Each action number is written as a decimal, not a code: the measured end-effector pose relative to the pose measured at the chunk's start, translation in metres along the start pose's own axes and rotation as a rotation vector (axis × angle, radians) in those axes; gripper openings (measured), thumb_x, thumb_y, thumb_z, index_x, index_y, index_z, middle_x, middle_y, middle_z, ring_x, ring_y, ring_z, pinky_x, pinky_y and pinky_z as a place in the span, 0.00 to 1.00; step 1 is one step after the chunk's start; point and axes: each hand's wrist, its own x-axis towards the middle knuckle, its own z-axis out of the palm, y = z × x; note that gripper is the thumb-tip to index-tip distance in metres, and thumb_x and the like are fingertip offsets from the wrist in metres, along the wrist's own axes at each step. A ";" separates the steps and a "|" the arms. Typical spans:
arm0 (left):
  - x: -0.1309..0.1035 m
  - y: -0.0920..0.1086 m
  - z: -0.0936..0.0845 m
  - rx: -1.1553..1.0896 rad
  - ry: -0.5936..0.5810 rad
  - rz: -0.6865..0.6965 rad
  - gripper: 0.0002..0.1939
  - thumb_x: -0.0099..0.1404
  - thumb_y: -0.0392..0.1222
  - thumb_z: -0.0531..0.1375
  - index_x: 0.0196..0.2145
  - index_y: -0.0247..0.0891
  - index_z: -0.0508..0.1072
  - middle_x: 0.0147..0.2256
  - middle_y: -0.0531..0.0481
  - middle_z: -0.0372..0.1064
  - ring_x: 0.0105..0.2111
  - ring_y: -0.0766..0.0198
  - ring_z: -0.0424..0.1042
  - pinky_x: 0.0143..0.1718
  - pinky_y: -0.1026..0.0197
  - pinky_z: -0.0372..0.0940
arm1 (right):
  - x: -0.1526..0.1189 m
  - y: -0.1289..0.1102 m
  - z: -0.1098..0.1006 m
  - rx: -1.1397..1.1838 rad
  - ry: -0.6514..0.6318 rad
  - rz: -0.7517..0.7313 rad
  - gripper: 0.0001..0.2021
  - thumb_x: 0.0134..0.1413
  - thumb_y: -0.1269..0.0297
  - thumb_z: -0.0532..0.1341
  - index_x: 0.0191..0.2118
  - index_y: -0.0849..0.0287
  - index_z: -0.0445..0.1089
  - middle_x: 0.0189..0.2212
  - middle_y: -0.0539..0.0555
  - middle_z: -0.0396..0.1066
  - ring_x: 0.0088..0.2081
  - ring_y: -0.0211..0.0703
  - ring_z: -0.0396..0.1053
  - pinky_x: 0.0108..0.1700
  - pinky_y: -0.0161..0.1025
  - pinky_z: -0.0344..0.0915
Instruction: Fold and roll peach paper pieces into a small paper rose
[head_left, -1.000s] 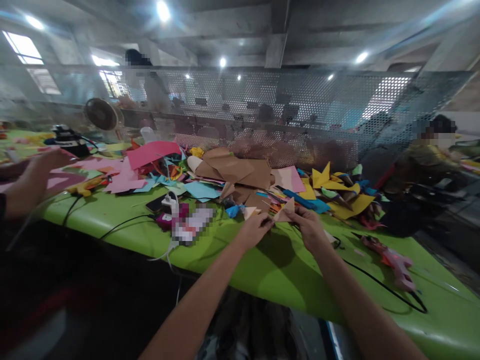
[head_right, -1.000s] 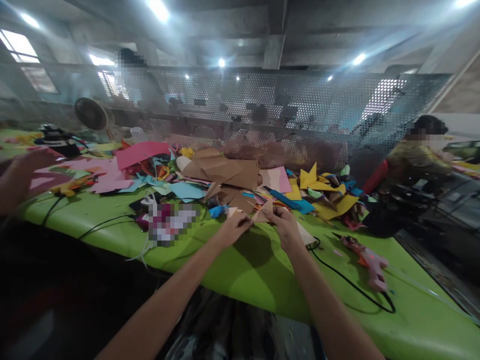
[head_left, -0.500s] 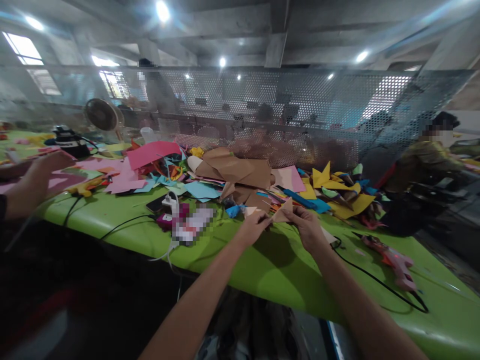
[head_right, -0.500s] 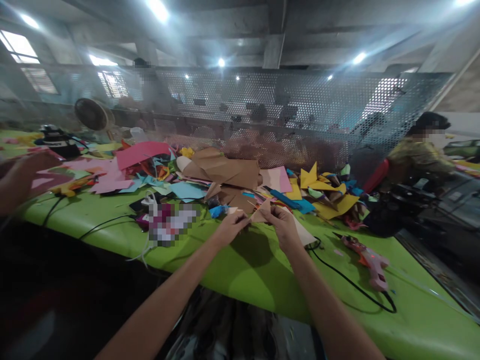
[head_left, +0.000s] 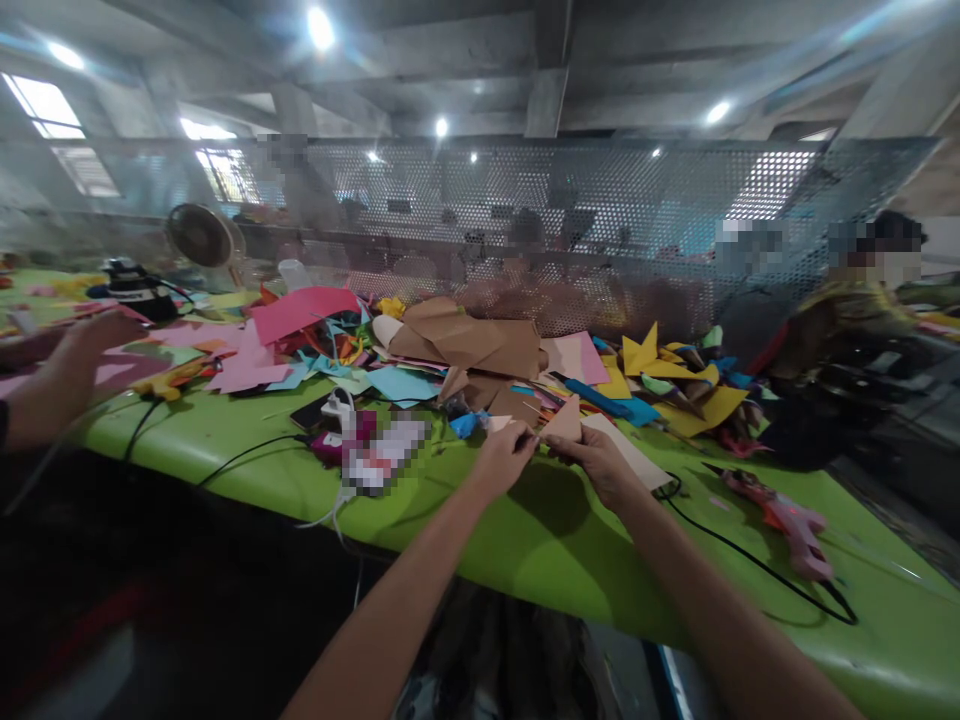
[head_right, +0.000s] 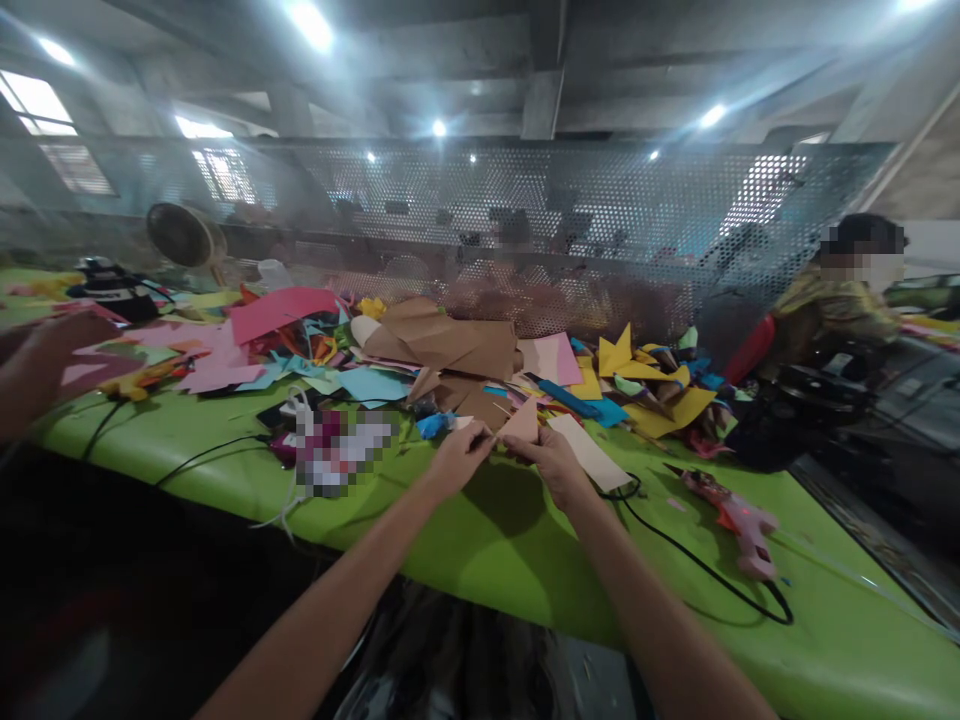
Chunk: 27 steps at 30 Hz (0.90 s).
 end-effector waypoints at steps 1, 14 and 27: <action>0.000 0.001 0.001 0.004 0.000 0.002 0.09 0.67 0.39 0.55 0.28 0.39 0.65 0.26 0.54 0.63 0.29 0.64 0.62 0.32 0.63 0.55 | 0.001 0.000 0.000 -0.004 0.008 -0.001 0.19 0.30 0.51 0.75 0.24 0.61 0.74 0.20 0.53 0.74 0.21 0.38 0.64 0.25 0.37 0.57; 0.000 0.013 -0.002 -0.052 0.023 -0.001 0.09 0.67 0.39 0.54 0.28 0.39 0.64 0.25 0.55 0.61 0.28 0.65 0.61 0.32 0.63 0.55 | 0.005 -0.002 -0.013 0.002 0.097 -0.046 0.20 0.36 0.47 0.73 0.22 0.59 0.71 0.17 0.49 0.69 0.21 0.35 0.59 0.25 0.36 0.51; 0.000 0.001 -0.010 -0.064 0.092 -0.039 0.11 0.68 0.41 0.53 0.27 0.40 0.63 0.25 0.55 0.62 0.28 0.65 0.63 0.32 0.64 0.56 | 0.008 -0.009 -0.032 0.090 0.204 -0.090 0.25 0.36 0.38 0.69 0.27 0.57 0.72 0.23 0.51 0.71 0.24 0.38 0.63 0.26 0.37 0.58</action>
